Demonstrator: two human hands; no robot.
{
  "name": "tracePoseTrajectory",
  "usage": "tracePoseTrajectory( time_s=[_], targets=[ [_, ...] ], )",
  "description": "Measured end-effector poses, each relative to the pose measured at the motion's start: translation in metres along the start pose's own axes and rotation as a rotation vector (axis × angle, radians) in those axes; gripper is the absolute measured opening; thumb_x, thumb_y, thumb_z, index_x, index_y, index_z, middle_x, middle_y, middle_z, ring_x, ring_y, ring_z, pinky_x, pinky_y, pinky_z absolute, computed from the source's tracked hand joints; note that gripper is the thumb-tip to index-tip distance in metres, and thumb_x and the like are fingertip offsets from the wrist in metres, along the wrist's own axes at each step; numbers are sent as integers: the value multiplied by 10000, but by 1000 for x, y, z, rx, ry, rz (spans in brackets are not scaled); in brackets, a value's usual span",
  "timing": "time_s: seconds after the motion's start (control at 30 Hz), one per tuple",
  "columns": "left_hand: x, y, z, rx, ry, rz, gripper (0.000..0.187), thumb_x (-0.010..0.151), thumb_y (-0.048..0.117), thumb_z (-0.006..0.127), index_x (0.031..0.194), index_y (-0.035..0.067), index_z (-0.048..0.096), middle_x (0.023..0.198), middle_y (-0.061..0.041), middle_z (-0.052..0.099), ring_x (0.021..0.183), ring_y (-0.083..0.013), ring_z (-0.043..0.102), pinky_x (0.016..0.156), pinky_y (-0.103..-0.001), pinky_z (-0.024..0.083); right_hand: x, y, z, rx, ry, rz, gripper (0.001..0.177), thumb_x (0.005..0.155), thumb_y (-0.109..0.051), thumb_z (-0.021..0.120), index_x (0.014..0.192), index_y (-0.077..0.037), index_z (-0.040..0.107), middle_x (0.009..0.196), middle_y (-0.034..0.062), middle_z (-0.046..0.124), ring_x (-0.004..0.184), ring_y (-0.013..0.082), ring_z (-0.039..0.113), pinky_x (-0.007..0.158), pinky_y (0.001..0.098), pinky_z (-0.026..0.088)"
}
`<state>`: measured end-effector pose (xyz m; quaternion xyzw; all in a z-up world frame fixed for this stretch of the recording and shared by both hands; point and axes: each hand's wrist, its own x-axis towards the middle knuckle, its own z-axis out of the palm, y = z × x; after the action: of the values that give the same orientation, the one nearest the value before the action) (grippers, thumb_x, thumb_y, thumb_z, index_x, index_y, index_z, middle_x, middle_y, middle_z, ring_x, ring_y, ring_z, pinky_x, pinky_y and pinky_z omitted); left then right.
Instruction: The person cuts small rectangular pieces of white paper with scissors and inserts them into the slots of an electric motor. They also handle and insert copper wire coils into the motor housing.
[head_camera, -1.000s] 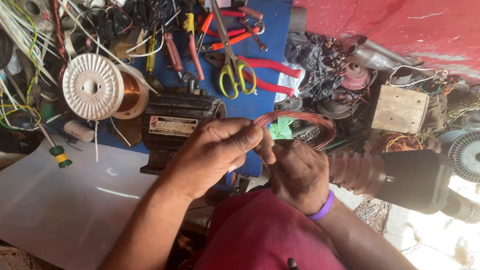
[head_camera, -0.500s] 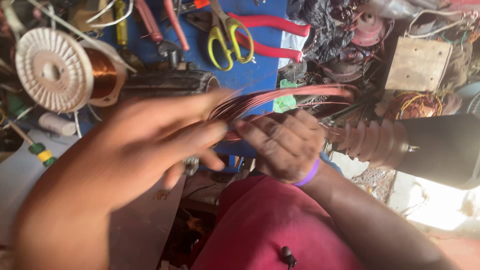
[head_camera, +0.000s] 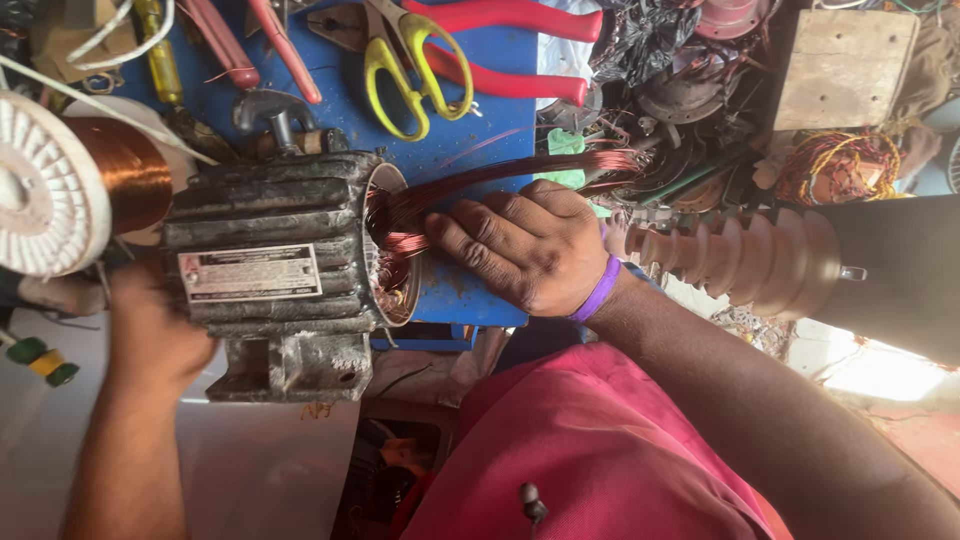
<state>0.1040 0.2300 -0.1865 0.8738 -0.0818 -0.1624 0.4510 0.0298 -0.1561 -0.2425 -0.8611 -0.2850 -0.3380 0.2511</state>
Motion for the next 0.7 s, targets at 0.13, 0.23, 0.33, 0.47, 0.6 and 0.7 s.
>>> tracePoseTrajectory(
  time_s=[0.13,0.23,0.33,0.47,0.6,0.7],
  targets=[
    [11,-15,5,-292,-112,141,255,1087,195,624,1286,37,643,1163,-41,706,1002,-110,684,877,-293,582,3,-4,1,-79,-51,-30,365,866,-142,745,1227,-92,741,1140,55,731,936,154,698,730,302,537],
    [21,-17,8,-222,-136,171,256,1086,193,622,1287,35,643,1165,-43,706,1003,-112,684,877,-295,582,9,-13,10,-88,-117,-36,352,891,-169,731,1233,-84,736,1149,57,729,943,153,700,755,310,558],
    [38,-23,16,-301,-161,120,257,1085,191,621,1287,34,642,1168,-45,705,1005,-114,684,878,-297,582,10,-15,8,-58,-171,-9,442,866,-227,682,1265,-43,732,1185,86,734,960,167,710,785,301,574],
    [49,-32,22,-335,-198,88,258,1084,188,619,1288,32,642,1171,-48,704,1007,-118,684,879,-300,582,12,-21,9,-89,-167,19,440,885,-210,658,1285,-40,727,1203,74,734,998,170,711,840,308,585],
    [59,-36,30,-358,-233,64,260,1082,185,617,1289,30,641,1174,-50,704,1009,-121,684,880,-302,583,11,-22,10,-83,-168,60,445,863,-221,657,1274,-68,735,1172,71,729,1020,187,722,840,334,588],
    [67,-36,28,-354,-242,63,261,1081,183,615,1290,28,641,1177,-52,703,1011,-123,685,881,-304,583,14,-24,8,-66,-159,82,439,850,-212,665,1256,-65,747,1175,63,729,1011,185,726,842,352,593]
  ],
)
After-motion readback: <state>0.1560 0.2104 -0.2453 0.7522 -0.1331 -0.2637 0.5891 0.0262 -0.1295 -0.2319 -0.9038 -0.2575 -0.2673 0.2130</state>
